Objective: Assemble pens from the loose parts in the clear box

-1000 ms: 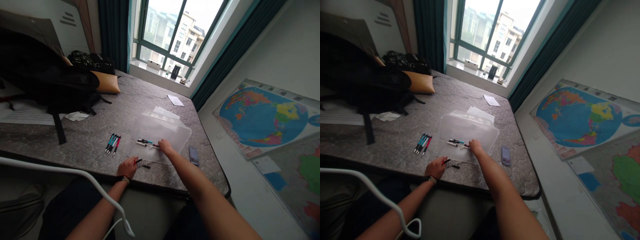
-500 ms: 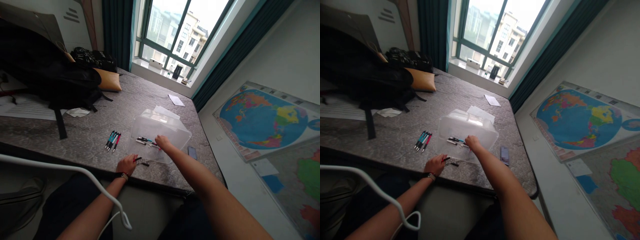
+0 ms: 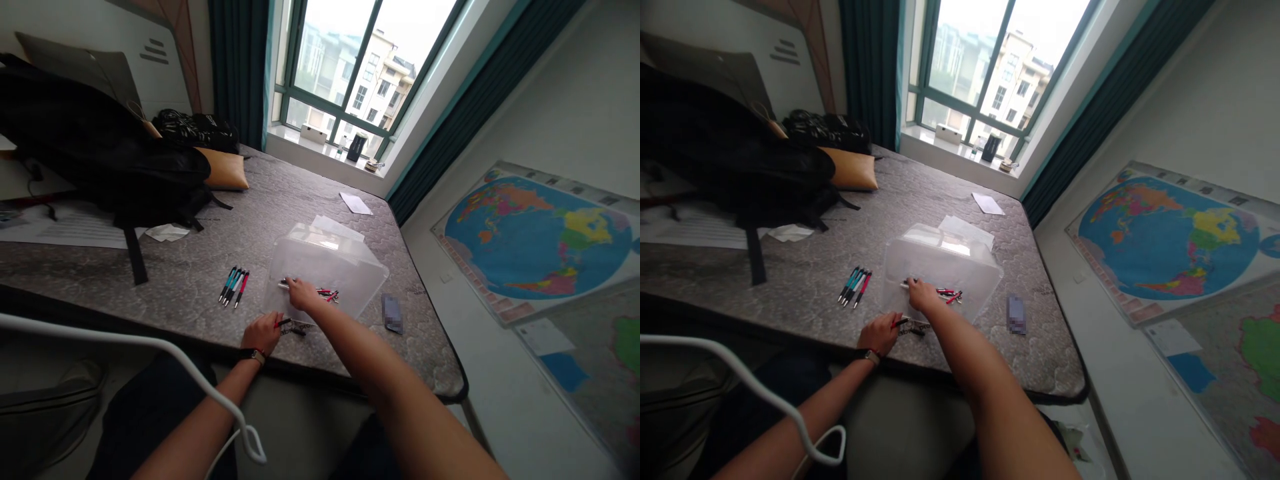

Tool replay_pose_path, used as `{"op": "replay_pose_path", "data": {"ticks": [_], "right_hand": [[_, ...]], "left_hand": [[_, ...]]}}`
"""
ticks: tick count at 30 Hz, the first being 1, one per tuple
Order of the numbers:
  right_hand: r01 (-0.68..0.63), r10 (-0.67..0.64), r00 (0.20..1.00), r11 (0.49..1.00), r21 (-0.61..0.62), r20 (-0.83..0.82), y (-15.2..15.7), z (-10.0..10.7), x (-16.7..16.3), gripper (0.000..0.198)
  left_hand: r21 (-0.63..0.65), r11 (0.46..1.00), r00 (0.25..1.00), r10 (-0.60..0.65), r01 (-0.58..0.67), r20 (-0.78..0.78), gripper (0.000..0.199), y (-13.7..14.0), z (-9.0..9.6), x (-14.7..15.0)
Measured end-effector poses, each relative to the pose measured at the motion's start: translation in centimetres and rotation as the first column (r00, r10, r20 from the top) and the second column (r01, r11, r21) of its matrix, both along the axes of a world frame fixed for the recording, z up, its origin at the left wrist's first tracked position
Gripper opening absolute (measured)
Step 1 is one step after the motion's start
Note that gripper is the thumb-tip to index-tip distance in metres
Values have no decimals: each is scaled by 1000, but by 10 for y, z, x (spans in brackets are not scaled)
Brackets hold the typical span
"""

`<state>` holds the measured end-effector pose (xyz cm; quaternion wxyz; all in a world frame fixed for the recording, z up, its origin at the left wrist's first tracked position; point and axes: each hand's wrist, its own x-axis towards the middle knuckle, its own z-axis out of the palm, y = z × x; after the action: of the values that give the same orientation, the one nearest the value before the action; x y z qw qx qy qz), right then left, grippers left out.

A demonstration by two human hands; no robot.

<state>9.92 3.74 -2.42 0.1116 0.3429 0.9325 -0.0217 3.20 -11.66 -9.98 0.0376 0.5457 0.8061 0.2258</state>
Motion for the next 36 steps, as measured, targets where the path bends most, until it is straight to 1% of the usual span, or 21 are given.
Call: {"op": "replay_pose_path", "data": {"ticks": [2,7,17,25,36], "right_hand": [[37,-37,999,999,-23,-2,-3,-4,-8,47],[117,-118,993,993,-19,-10,3,-7,-23,31],[111,-111,994,994,-1,-10,14,-5,-47,29],[103,-103,995,995,11,0,23,-6,-47,29],[139,-139,990,990,-27,18,24,1,-49,29]], "left_hand": [[11,1000,1000,3,-3,8,40,0,-1,0],[22,1000,999,-12,12,35,39,0,2,0],[21,1000,999,-19,18,33,39,-1,4,0],[10,1000,999,1,-2,46,36,0,-1,0],[7,1000,998,-29,28,53,37,-1,3,-2]]}}
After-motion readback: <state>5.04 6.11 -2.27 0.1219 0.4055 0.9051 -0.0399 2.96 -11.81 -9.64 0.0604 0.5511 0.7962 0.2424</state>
